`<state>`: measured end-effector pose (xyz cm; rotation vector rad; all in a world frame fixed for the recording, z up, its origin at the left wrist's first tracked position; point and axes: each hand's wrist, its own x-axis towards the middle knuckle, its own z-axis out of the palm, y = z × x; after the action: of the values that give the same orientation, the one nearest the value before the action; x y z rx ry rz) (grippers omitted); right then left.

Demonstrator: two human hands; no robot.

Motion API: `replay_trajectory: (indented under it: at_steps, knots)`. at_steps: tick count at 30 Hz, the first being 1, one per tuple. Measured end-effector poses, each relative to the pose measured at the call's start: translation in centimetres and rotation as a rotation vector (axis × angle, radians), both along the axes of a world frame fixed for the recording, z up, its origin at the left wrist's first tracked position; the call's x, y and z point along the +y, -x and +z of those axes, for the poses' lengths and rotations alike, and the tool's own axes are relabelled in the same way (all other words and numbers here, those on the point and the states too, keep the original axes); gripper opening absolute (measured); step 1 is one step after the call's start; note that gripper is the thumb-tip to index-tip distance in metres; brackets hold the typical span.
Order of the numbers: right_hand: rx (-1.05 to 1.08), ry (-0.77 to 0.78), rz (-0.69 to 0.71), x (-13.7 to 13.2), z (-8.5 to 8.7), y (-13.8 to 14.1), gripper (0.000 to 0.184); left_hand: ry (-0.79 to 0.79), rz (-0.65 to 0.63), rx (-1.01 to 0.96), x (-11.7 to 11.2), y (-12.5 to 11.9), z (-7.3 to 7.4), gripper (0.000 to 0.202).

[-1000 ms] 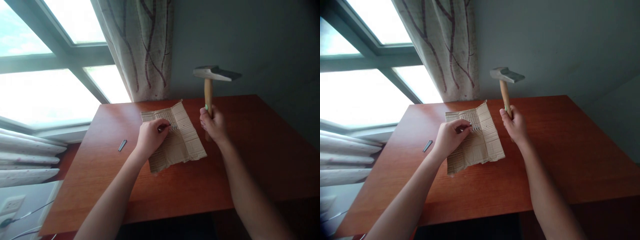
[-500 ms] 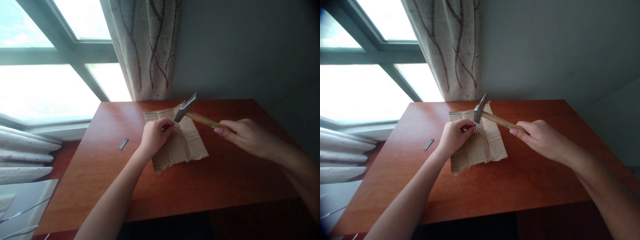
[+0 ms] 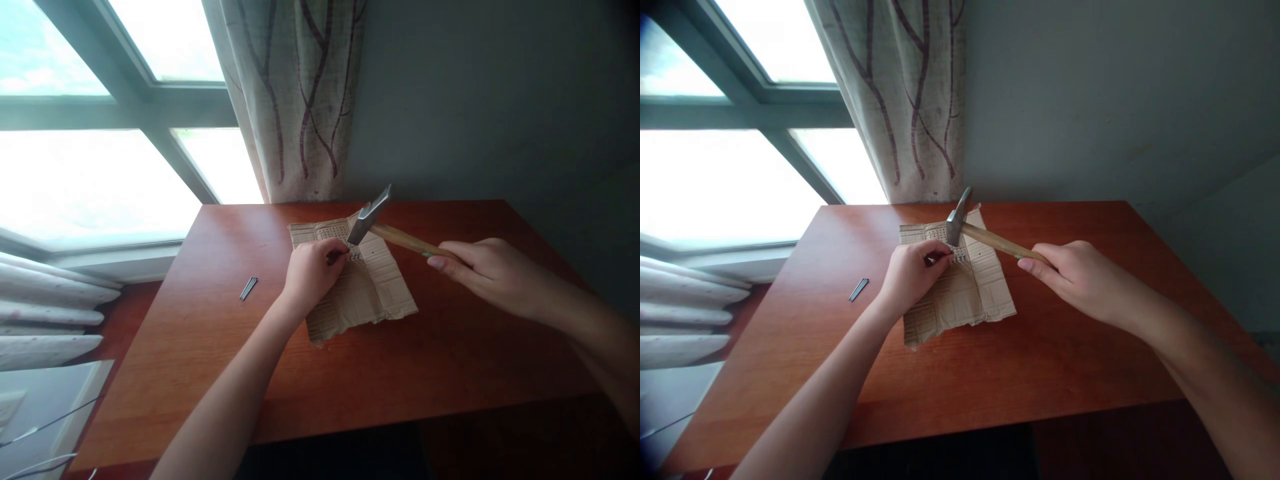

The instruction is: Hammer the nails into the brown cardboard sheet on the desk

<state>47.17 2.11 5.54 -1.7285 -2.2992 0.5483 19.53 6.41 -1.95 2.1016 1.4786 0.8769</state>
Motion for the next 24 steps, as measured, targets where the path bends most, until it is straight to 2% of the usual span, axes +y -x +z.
replay_trajectory:
  at_steps: [3,9,15,19,24]
  knots:
    - [0.016,-0.014,-0.01,-0.1,0.0,0.1,0.059,-0.004,-0.001,-0.007,0.1,0.0,-0.1,0.009]
    - [0.022,0.059,0.012,-0.1,-0.6,0.4,0.056,-0.025,-0.008,0.053,0.0,0.0,0.0,0.009]
    - [0.05,0.028,-0.024,-0.4,-0.5,0.0,0.057,-0.022,-0.05,0.053,-0.1,0.3,0.6,0.009]
    - [0.054,0.038,-0.047,-0.5,-0.6,-0.2,0.056,-0.108,-0.048,0.112,-1.4,1.2,1.1,0.02]
    - [0.036,0.041,-0.052,-0.4,-0.6,-0.1,0.056,-0.197,-0.163,0.229,-3.9,1.8,0.6,0.037]
